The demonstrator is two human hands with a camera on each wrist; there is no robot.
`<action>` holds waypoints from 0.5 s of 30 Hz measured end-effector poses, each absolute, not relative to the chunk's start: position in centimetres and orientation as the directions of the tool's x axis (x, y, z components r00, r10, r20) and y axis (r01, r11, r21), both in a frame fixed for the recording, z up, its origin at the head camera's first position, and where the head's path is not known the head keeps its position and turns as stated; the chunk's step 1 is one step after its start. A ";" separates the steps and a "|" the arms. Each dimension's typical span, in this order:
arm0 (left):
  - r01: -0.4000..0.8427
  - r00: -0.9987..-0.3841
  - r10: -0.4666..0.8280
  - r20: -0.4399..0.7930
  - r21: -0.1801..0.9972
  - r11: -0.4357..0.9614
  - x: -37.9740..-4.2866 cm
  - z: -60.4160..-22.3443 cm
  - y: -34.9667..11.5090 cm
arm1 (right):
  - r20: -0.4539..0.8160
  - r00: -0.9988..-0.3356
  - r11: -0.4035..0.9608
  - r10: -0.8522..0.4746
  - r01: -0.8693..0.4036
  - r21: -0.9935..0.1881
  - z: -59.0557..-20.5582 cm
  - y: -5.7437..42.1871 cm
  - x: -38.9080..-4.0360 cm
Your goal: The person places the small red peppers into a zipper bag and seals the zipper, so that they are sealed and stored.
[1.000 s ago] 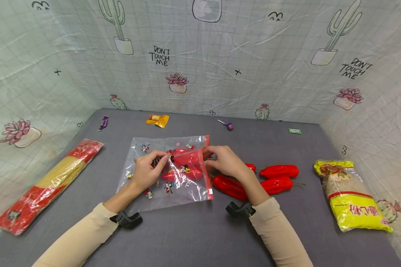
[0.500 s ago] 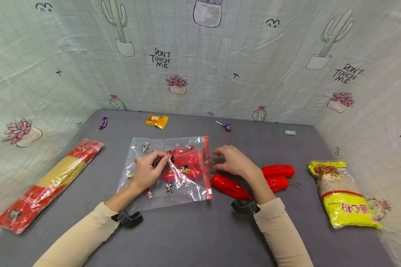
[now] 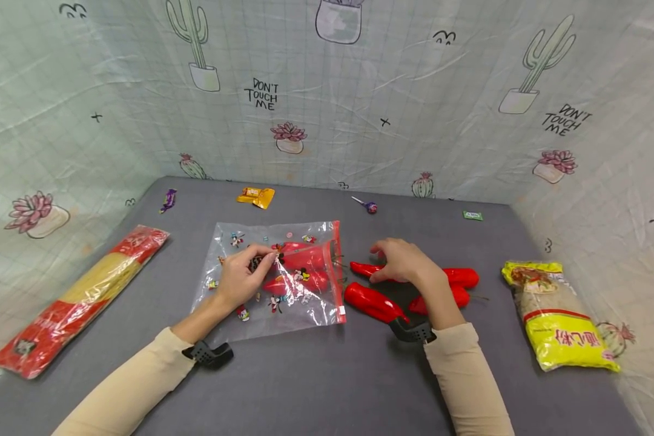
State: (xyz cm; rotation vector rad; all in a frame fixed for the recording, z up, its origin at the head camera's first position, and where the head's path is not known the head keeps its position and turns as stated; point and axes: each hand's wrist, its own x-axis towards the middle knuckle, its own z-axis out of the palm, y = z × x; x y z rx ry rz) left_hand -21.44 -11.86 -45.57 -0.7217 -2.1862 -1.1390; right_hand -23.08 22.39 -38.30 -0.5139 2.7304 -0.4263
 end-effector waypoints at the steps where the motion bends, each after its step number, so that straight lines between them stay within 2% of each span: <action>1: 0.679 -0.696 0.200 0.690 0.542 0.494 -21.4 -45.5 -11.8 | -0.278 -0.875 0.888 -0.397 -0.289 -0.358 -38.1 23.0 -23.1; 5: 0.669 -0.707 0.203 0.677 0.547 0.504 -21.4 -45.5 -11.9 | -0.336 -0.853 0.884 -0.399 -0.262 -0.386 -37.9 25.1 -22.9; 10: 0.663 -0.712 0.202 0.673 0.548 0.510 -21.4 -45.7 -12.0 | -0.377 -0.854 0.907 -0.358 -0.223 -0.356 -38.2 26.6 -22.9; 15: 0.663 -0.710 0.199 0.676 0.547 0.511 -21.4 -45.7 -11.9 | -0.354 -0.870 0.899 -0.343 -0.195 -0.392 -38.4 27.5 -23.2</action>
